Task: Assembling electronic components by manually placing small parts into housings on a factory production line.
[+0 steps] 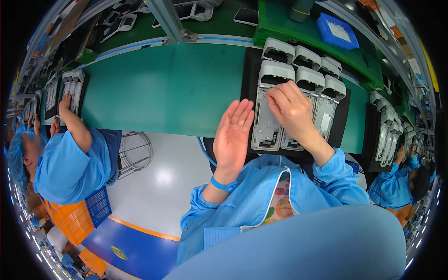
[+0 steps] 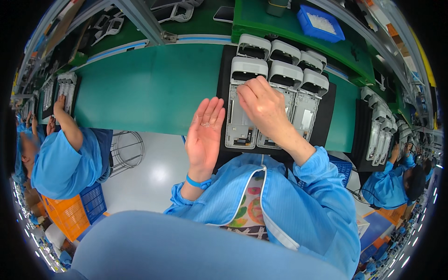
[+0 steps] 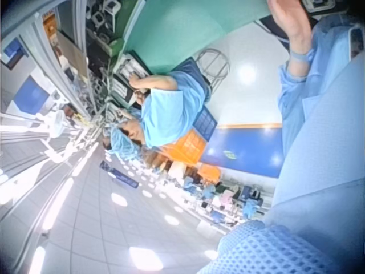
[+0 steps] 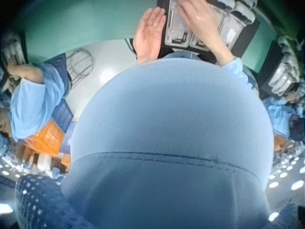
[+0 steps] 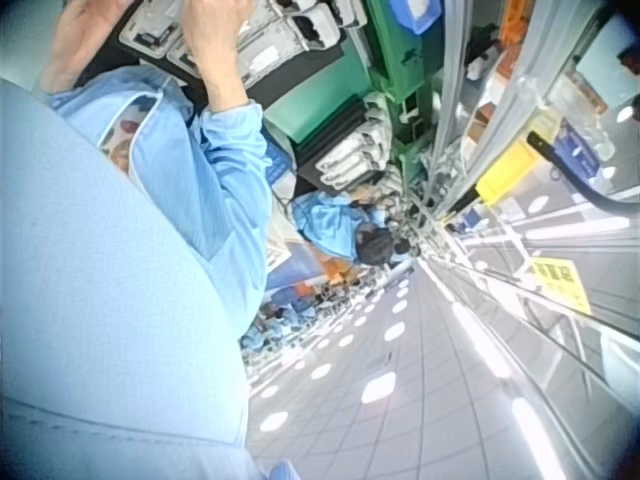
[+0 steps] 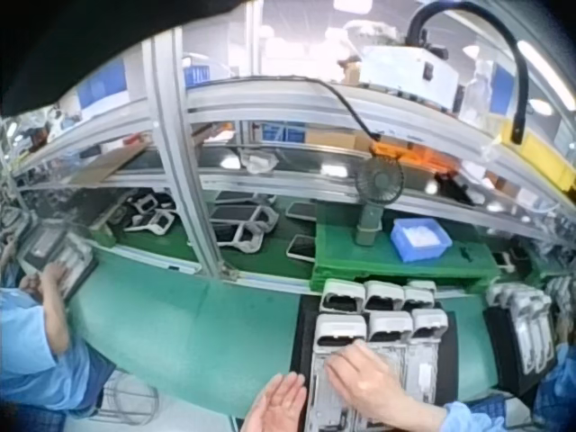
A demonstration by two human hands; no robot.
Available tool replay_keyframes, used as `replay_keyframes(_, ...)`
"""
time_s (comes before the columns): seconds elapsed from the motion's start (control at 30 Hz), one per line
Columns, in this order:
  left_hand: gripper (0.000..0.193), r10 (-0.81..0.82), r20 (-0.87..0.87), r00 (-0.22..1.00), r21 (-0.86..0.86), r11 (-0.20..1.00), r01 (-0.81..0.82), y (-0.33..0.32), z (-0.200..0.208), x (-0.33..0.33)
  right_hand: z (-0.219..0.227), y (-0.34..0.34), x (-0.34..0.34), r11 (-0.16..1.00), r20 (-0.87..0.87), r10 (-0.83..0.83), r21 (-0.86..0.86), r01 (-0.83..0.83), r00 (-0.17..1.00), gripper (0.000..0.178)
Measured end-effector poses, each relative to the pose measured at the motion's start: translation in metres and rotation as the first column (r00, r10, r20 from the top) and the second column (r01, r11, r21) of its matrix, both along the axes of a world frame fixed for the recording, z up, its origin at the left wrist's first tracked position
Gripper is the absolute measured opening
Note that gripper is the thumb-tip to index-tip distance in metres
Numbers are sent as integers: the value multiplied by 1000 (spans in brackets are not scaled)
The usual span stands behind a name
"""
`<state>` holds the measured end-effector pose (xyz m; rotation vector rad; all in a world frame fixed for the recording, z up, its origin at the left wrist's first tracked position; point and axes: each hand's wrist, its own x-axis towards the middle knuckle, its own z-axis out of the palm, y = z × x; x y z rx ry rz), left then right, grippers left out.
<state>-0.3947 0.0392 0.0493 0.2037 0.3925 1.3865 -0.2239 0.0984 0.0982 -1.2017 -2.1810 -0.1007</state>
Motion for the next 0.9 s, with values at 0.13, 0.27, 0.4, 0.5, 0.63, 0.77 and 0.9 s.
replay_keyframes(0.13,45,27,-52,998,-39,999,-29,3,-6,-9,-11,10,-3,994,150,11,104,-27,989,18)
replay_keyframes(0.27,45,-38,-39,998,-93,995,35,2,-10,-9,-12,10,-4,995,208,15,98,-36,978,18)
replay_keyframes(0.4,45,-59,-45,997,-82,995,55,4,-11,-12,-9,12,-7,990,281,44,113,-78,959,19)
replay_keyframes(0.5,46,-70,-42,997,-82,994,67,4,-12,-14,-8,13,-9,989,328,57,111,-98,943,18)
replay_keyframes(0.63,47,-82,-48,996,-88,993,77,5,-12,-15,-1,13,-13,988,427,106,55,-142,898,17)
replay_keyframes(0.77,48,-96,-38,995,-75,993,93,8,-12,-10,9,12,-8,990,509,121,2,-141,852,17)
replay_keyframes(0.9,50,-88,-79,993,-48,995,84,9,-23,-7,8,5,2,984,446,154,-147,-97,882,18)
